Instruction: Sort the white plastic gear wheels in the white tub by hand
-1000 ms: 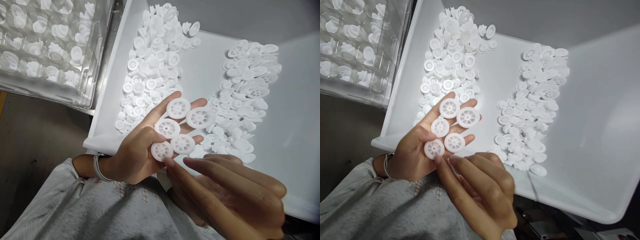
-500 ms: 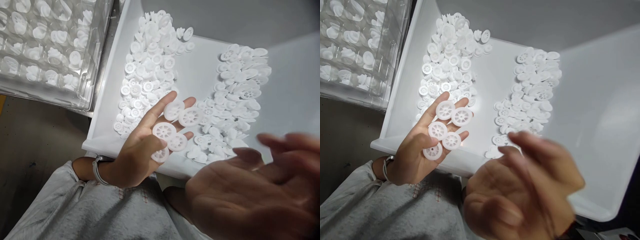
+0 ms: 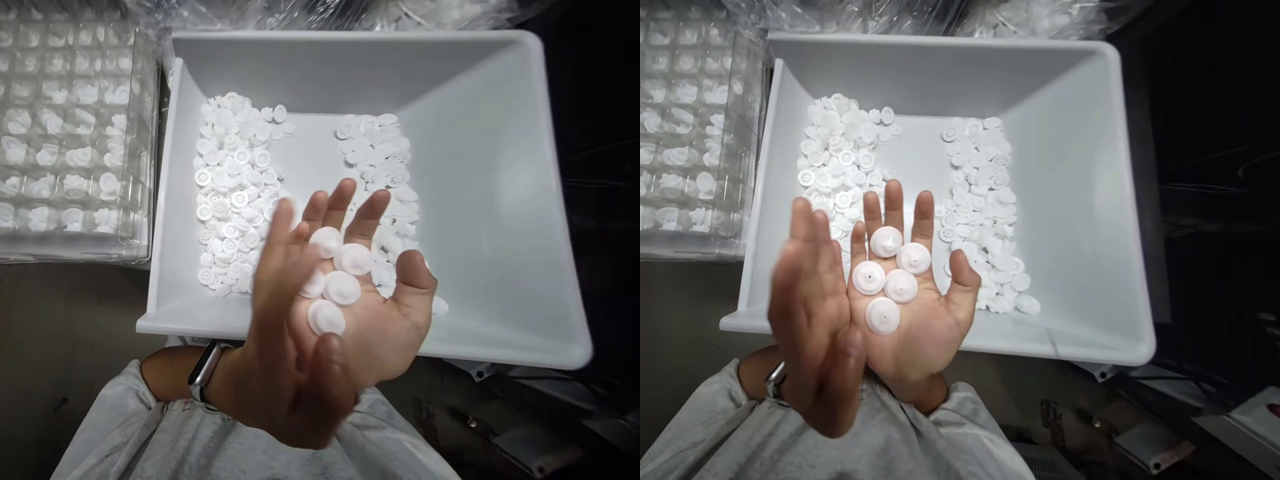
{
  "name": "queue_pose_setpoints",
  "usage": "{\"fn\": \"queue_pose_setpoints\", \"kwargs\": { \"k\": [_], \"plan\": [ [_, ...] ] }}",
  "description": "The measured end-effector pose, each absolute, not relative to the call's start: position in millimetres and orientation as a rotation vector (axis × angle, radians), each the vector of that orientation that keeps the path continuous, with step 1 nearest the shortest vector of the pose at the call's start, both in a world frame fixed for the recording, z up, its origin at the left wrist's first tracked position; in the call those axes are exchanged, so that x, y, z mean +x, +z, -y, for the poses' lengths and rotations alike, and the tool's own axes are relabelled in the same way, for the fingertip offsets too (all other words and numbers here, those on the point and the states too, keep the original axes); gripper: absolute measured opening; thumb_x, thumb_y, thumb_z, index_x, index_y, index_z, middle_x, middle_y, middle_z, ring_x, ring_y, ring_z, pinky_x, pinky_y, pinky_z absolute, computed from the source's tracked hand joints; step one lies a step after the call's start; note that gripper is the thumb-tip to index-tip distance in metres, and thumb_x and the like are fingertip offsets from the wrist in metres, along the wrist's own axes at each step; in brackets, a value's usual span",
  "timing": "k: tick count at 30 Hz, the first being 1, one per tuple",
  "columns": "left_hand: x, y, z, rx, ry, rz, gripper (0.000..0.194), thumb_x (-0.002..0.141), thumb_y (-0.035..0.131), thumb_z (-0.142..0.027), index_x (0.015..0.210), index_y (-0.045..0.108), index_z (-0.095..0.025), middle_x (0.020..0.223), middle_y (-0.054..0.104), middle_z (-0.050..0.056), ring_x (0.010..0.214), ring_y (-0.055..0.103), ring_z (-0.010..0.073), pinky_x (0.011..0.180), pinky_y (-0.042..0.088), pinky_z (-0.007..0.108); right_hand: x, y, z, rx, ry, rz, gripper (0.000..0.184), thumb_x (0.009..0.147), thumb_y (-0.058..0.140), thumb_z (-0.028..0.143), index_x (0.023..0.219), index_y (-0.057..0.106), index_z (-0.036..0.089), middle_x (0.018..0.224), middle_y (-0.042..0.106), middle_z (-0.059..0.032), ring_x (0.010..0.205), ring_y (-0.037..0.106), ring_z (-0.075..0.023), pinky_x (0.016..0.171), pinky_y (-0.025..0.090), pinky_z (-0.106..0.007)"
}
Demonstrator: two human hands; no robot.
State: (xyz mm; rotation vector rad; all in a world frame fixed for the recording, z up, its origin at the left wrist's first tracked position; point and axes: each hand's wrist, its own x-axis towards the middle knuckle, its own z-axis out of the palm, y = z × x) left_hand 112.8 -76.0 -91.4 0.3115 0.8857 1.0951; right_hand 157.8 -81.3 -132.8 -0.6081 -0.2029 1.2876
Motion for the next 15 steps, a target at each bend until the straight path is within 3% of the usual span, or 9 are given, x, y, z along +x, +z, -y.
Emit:
{"fn": "queue_pose_setpoints", "kwargs": {
  "k": [5,10,15],
  "plan": [
    [109,-106,82,0.289,1.018,-0.822,0.056,0.095,0.039,-0.047,0.15,0.042,-0.037,0.164,0.034,-0.006,0.159,0.018,0.0339,0.124,0.03,0.059,164,-134,75,-0.364,1.365,0.061,0.02,0.085,0.057,0.04,0.092,0.064,0.024,0.119,0.073,0.006,0.119,0.066,-0.0091,0.102,0.055,-0.024],
    [105,-117,91,0.145,0.992,-0.802,0.048,0.09,0.046,-0.043,0.136,0.051,-0.032,0.154,0.051,0.0,0.153,0.036,0.029,0.128,0.029,0.052,168,-131,80,-0.354,1.374,0.033,0.015,0.079,0.063,0.037,0.078,0.058,0.023,0.115,0.073,0.0074,0.116,0.067,-0.0077,0.101,0.055,-0.023],
    [112,-117,91,0.083,0.982,-0.819,0.04,0.093,0.043,-0.041,0.13,0.054,-0.03,0.147,0.057,0.0,0.146,0.046,0.0289,0.126,0.033,0.054,172,-130,84,-0.418,1.329,0.051,0.021,0.079,0.059,0.043,0.072,0.054,0.024,0.114,0.072,0.0072,0.117,0.066,-0.0072,0.1,0.054,-0.022]
  ]
}}
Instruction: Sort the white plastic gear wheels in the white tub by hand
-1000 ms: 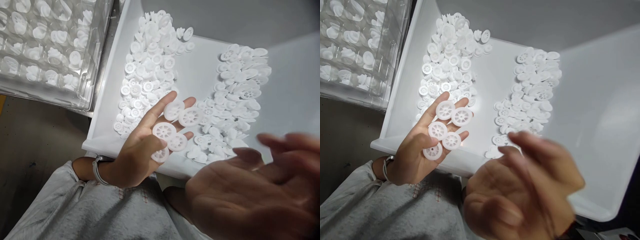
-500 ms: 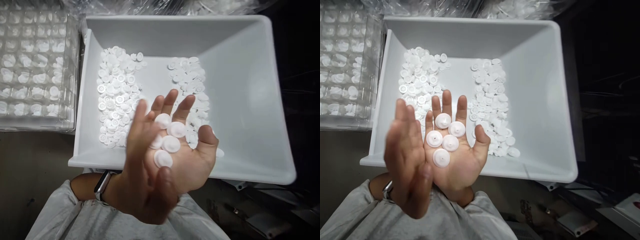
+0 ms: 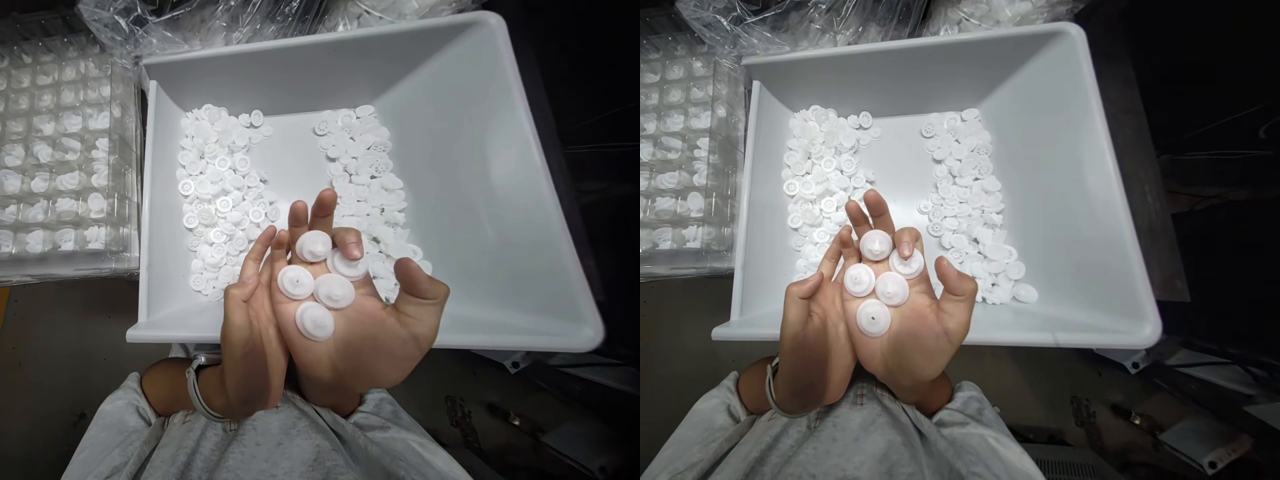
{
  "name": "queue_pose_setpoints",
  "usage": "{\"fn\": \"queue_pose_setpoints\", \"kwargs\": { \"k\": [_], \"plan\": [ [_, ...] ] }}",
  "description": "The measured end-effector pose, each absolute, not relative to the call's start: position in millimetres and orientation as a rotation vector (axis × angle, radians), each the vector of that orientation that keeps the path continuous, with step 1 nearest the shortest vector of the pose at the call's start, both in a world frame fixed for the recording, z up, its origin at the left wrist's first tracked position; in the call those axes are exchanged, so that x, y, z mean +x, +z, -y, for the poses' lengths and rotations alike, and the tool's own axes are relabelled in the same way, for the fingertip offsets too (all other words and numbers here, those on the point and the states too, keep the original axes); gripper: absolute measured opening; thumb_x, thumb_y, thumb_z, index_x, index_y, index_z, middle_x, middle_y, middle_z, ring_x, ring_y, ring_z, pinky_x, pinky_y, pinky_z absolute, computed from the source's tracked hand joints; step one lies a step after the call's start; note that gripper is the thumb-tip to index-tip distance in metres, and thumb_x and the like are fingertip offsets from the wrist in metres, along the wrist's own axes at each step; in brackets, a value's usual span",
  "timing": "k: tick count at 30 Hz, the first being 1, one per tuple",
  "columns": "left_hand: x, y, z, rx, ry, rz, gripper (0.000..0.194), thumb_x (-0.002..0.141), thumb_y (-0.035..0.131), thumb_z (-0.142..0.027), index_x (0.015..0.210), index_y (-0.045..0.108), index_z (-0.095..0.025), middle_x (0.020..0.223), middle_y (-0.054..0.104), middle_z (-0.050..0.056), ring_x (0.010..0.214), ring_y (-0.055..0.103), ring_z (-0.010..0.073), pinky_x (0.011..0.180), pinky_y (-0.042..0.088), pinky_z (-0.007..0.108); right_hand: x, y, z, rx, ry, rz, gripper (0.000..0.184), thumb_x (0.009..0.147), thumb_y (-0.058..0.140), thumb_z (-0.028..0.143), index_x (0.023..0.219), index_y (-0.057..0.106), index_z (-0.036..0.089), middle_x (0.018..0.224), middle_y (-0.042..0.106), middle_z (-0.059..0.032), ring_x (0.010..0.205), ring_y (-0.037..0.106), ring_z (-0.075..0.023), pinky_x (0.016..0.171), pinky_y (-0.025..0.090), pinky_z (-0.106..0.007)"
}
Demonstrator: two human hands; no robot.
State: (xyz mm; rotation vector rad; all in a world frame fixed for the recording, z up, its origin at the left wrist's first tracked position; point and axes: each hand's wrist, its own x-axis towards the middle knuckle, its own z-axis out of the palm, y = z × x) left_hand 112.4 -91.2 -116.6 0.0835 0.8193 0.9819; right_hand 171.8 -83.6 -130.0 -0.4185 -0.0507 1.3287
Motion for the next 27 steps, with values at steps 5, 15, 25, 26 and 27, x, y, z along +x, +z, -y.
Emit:
{"fn": "queue_pose_setpoints", "kwargs": {
  "k": [5,15,25,26,27],
  "plan": [
    [116,-118,92,0.106,1.004,-0.824,0.038,0.094,0.043,-0.04,0.13,0.055,-0.03,0.143,0.061,0.0,0.144,0.049,0.0279,0.124,0.037,0.053,172,-130,83,-0.488,1.296,-0.001,0.022,0.076,0.061,0.046,0.07,0.052,0.026,0.112,0.072,0.0085,0.116,0.066,-0.0083,0.097,0.058,-0.023],
    [113,-123,106,0.695,1.087,-0.819,0.055,0.096,0.056,-0.017,0.145,0.041,-0.036,0.162,0.04,-0.005,0.157,0.029,0.0222,0.128,0.034,0.04,179,-137,87,-0.376,1.385,0.068,0.026,0.079,0.061,0.054,0.076,0.056,0.029,0.128,0.067,0.0086,0.129,0.06,-0.0149,0.117,0.048,-0.038],
    [117,-129,105,0.591,1.196,-0.764,0.042,0.095,0.059,-0.023,0.131,0.058,-0.043,0.154,0.051,-0.012,0.156,0.03,0.0199,0.127,0.038,0.036,173,-133,85,-0.287,1.395,0.024,0.024,0.082,0.053,0.049,0.076,0.053,0.026,0.123,0.068,0.0034,0.118,0.064,-0.0132,0.113,0.047,-0.037],
    [118,-128,105,0.605,1.207,-0.803,0.043,0.094,0.061,-0.023,0.132,0.058,-0.043,0.155,0.05,-0.012,0.157,0.027,0.0192,0.127,0.036,0.035,173,-133,86,-0.296,1.404,0.01,0.025,0.082,0.053,0.05,0.075,0.053,0.026,0.125,0.067,0.0029,0.12,0.063,-0.0145,0.114,0.045,-0.039],
    [119,-128,106,0.622,1.22,-0.847,0.045,0.094,0.062,-0.023,0.133,0.057,-0.043,0.156,0.049,-0.012,0.158,0.025,0.0187,0.128,0.033,0.034,173,-133,86,-0.307,1.404,-0.003,0.026,0.082,0.054,0.051,0.075,0.053,0.026,0.126,0.066,0.0021,0.122,0.062,-0.0167,0.117,0.042,-0.043]
  ]
}}
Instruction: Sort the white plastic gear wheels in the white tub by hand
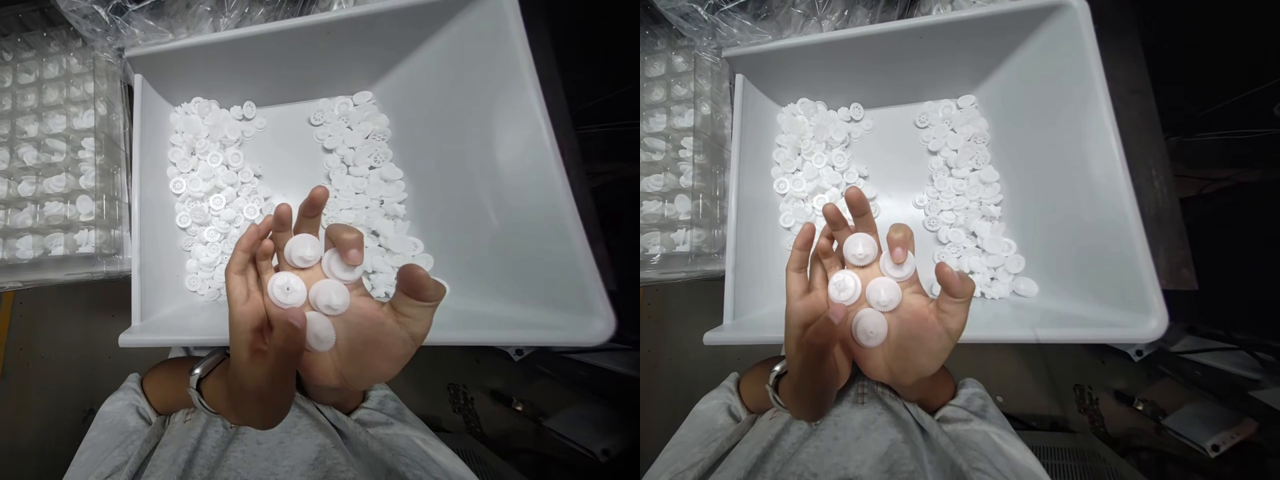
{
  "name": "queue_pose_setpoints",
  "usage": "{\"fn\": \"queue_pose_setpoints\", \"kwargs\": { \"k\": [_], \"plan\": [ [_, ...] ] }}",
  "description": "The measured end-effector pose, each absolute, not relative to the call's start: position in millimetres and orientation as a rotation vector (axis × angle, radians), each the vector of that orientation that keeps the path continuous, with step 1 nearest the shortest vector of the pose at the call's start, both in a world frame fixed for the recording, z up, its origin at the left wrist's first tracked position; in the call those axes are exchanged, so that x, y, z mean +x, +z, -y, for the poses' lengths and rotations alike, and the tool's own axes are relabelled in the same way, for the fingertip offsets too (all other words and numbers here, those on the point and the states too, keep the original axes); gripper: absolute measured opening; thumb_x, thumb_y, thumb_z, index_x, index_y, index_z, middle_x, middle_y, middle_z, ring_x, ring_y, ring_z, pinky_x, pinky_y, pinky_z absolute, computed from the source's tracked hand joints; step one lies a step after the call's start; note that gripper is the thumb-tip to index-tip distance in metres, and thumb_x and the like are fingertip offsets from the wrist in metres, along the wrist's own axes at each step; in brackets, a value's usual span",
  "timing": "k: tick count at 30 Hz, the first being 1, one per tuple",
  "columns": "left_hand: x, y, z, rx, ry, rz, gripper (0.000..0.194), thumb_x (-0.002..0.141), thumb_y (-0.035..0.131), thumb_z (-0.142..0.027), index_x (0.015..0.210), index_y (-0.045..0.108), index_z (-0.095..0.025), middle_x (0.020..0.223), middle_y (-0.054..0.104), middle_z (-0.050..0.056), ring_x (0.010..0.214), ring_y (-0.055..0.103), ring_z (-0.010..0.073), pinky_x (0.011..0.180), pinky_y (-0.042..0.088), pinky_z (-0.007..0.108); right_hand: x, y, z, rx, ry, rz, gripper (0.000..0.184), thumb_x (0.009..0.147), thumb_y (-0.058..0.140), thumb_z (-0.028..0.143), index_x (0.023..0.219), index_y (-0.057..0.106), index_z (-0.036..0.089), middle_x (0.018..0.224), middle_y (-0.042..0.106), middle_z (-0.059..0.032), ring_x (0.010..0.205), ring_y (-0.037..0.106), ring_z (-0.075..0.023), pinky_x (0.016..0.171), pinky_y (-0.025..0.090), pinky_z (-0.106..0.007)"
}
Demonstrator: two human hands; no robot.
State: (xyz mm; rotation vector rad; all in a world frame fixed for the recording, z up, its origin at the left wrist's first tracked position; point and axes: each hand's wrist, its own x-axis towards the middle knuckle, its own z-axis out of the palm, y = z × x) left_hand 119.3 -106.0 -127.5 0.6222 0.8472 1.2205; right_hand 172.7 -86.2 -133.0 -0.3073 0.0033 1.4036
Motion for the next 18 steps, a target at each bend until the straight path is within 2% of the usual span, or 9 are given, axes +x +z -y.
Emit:
{"fn": "queue_pose_setpoints", "kwargs": {
  "k": [3,6,8,13,18],
  "plan": [
    [121.5,-125.8,108.2,0.685,1.241,-0.936,0.05,0.092,0.063,-0.016,0.135,0.056,-0.04,0.156,0.049,-0.01,0.158,0.023,0.0196,0.131,0.027,0.036,172.2,-133.4,87.2,-0.323,1.384,-0.032,0.029,0.081,0.055,0.054,0.075,0.054,0.026,0.128,0.063,-0.0006,0.128,0.058,-0.0245,0.124,0.027,-0.056],
    [122.5,-127.8,109.1,0.732,1.267,-0.886,0.05,0.094,0.058,-0.011,0.136,0.055,-0.038,0.152,0.055,-0.007,0.155,0.032,0.0203,0.128,0.033,0.039,172.4,-135.1,87.2,-0.302,1.391,-0.025,0.03,0.081,0.057,0.055,0.074,0.054,0.026,0.129,0.063,-0.0003,0.13,0.056,-0.0276,0.125,0.017,-0.061],
    [123.4,-130.2,109.2,0.73,1.286,-0.849,0.05,0.094,0.057,-0.01,0.135,0.055,-0.038,0.15,0.056,-0.008,0.152,0.039,0.0188,0.125,0.038,0.037,173.2,-136.2,87.6,-0.286,1.405,-0.01,0.03,0.08,0.058,0.055,0.075,0.054,0.026,0.128,0.063,0.0002,0.129,0.057,-0.0268,0.125,0.019,-0.06],
    [124.3,-130.1,109.8,0.658,1.272,-0.882,0.049,0.092,0.06,-0.012,0.133,0.056,-0.038,0.151,0.055,-0.008,0.151,0.039,0.0183,0.124,0.039,0.033,174.6,-135.4,90.6,-0.279,1.406,-0.019,0.028,0.083,0.056,0.052,0.077,0.055,0.026,0.128,0.064,0.0009,0.126,0.06,-0.0251,0.117,0.04,-0.056],
    [117.3,-123.0,106.7,0.602,1.153,-0.858,0.046,0.092,0.059,-0.015,0.13,0.056,-0.04,0.152,0.053,-0.009,0.154,0.035,0.0193,0.123,0.041,0.036,175.6,-134.0,90.4,-0.319,1.404,-0.025,0.028,0.08,0.058,0.053,0.074,0.055,0.026,0.124,0.066,-0.0002,0.132,0.056,-0.0279,0.117,0.039,-0.055]
  ]
}}
